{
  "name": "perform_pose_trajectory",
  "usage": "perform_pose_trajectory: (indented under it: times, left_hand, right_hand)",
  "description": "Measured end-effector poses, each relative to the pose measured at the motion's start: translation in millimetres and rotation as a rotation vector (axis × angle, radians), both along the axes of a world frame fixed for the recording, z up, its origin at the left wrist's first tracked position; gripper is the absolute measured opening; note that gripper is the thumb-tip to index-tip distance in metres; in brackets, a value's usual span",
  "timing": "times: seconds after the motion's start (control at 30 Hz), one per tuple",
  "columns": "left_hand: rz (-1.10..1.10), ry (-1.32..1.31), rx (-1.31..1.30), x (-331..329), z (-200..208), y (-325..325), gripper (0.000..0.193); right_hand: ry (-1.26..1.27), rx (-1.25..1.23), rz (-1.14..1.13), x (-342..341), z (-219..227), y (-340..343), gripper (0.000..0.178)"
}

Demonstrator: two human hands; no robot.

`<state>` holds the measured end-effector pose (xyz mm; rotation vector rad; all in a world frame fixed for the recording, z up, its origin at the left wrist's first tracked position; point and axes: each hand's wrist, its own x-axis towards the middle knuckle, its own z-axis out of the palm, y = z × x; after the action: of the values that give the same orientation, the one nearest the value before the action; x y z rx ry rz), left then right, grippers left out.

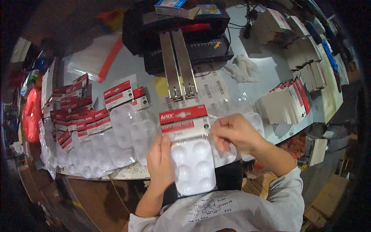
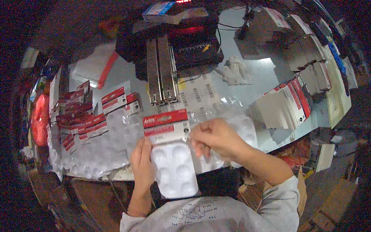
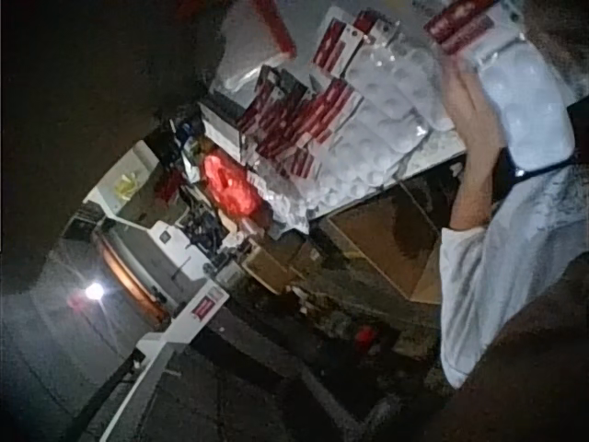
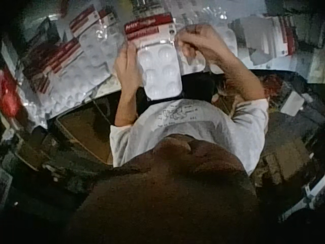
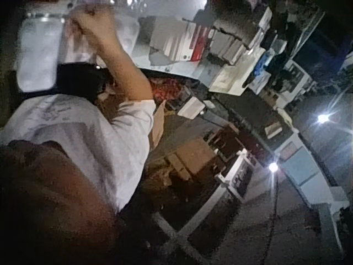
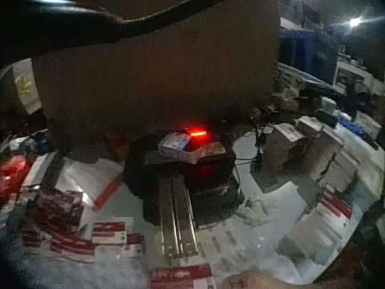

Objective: The person places white plastic mixing palettes into clear plastic bags and seals them with red Artix labels using a heat sealer. The person repeatedly picks up palettes, inserts them into bags, and seals the packages on a workbench.

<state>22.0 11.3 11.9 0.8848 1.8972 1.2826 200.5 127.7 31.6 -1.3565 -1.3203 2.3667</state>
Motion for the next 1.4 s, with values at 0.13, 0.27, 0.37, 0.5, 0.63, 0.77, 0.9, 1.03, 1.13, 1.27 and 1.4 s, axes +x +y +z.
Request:
perform_pose_trajectory:
  times: [0.13, 0.27, 0.37, 0.5, 0.63, 0.77, 0.9, 1.03, 1.13, 1.27, 1.4]
  left_hand:
    - [-0.053, 0.228, -0.105, -16, -14, 34, 0.027]
    - [-0.011, 0.296, -0.091, -27, -32, 60, 0.027]
    - [-0.054, 0.203, -0.181, -30, -38, 63, 0.027]
    - [-0.017, 0.175, -0.112, -27, -43, 59, 0.028]
    - [-0.064, 0.446, -0.141, -53, -41, 24, 0.028]
    - [0.266, 0.427, -0.272, -162, -19, -18, 0.033]
    - [0.243, 1.324, -0.324, -203, -18, -16, 0.036]
    - [0.135, 1.361, -0.448, -131, -39, -8, 0.034]
    - [-0.009, 1.154, -0.339, -101, -47, -1, 0.033]
    - [-0.002, 1.087, -0.130, -102, -44, 0, 0.021]
    - [0.210, 0.090, -0.079, -105, -8, -18, 0.013]
  right_hand:
    - [0.035, 0.093, -0.176, -26, -20, 20, 0.018]
    - [0.032, 0.124, -0.291, -39, -33, 31, 0.020]
    - [0.059, 0.121, -0.336, -41, -36, 33, 0.020]
    - [-0.131, 0.460, -0.020, -33, -34, 37, 0.017]
    - [-0.491, 1.431, 0.074, 27, -11, 44, 0.017]
    - [-1.123, 1.719, -0.246, 135, 15, 75, 0.026]
    - [-1.091, 1.279, -0.304, 200, -2, 83, 0.054]
    - [-0.875, 1.051, -0.200, 216, 1, 86, 0.067]
    - [-0.823, 1.046, -0.229, 210, 3, 83, 0.073]
    - [-0.853, 1.092, -0.302, 205, 3, 81, 0.076]
    - [-0.857, 1.190, -0.364, 194, 1, 76, 0.070]
